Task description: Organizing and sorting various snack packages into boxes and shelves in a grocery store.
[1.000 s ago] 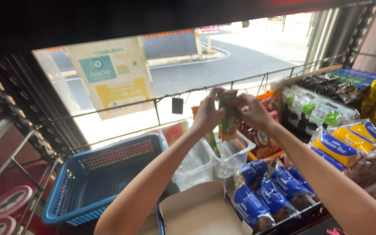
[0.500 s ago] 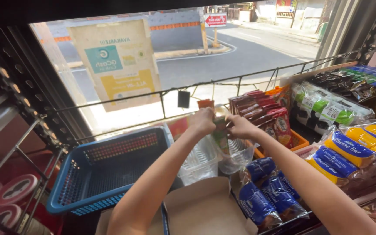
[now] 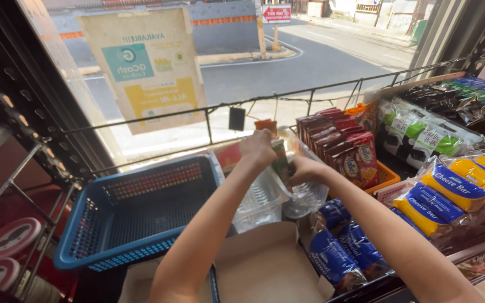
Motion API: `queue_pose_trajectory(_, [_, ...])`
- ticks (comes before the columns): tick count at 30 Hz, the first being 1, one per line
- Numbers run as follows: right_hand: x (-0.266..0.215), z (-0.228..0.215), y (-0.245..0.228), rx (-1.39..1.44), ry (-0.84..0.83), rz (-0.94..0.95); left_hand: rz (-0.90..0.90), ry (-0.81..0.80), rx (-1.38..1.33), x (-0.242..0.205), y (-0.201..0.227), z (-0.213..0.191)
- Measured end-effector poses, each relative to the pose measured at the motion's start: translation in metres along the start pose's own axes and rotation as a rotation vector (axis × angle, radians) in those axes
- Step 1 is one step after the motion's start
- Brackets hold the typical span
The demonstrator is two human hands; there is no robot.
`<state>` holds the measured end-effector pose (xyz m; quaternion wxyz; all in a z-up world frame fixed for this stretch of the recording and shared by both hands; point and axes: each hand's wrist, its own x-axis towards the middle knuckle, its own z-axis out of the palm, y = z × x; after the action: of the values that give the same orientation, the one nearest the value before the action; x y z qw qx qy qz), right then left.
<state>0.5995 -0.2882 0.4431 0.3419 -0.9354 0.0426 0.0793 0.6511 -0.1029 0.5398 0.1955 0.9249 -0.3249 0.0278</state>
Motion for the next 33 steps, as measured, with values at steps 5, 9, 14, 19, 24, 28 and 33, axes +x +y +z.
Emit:
queue_pose_trajectory(5, [-0.009,0.001,-0.016,-0.083,-0.045,0.065,0.041,0.036,0.072,0.0,-0.002,0.012])
queue_pose_trajectory(9, [-0.023,-0.002,-0.033,0.002,-0.043,0.115,0.039,-0.036,0.034,-0.016,0.007,0.0])
queue_pose_trajectory(14, [-0.004,0.004,-0.007,0.183,-0.102,0.034,0.005,-0.046,0.075,0.024,-0.012,0.06])
queue_pose_trajectory(19, [-0.009,-0.002,-0.009,0.279,-0.071,0.086,0.023,0.056,0.133,0.034,-0.01,0.075])
queue_pose_trajectory(24, [-0.02,-0.017,-0.028,0.215,-0.034,0.109,-0.013,-0.12,0.132,0.001,0.007,0.031])
queue_pose_trajectory(28, [-0.021,-0.016,-0.027,0.202,-0.032,0.128,-0.022,-0.151,0.136,0.001,0.007,0.031])
queue_pose_trajectory(33, [-0.037,-0.022,-0.038,0.001,0.131,0.119,0.039,-0.088,0.11,-0.016,0.017,0.02])
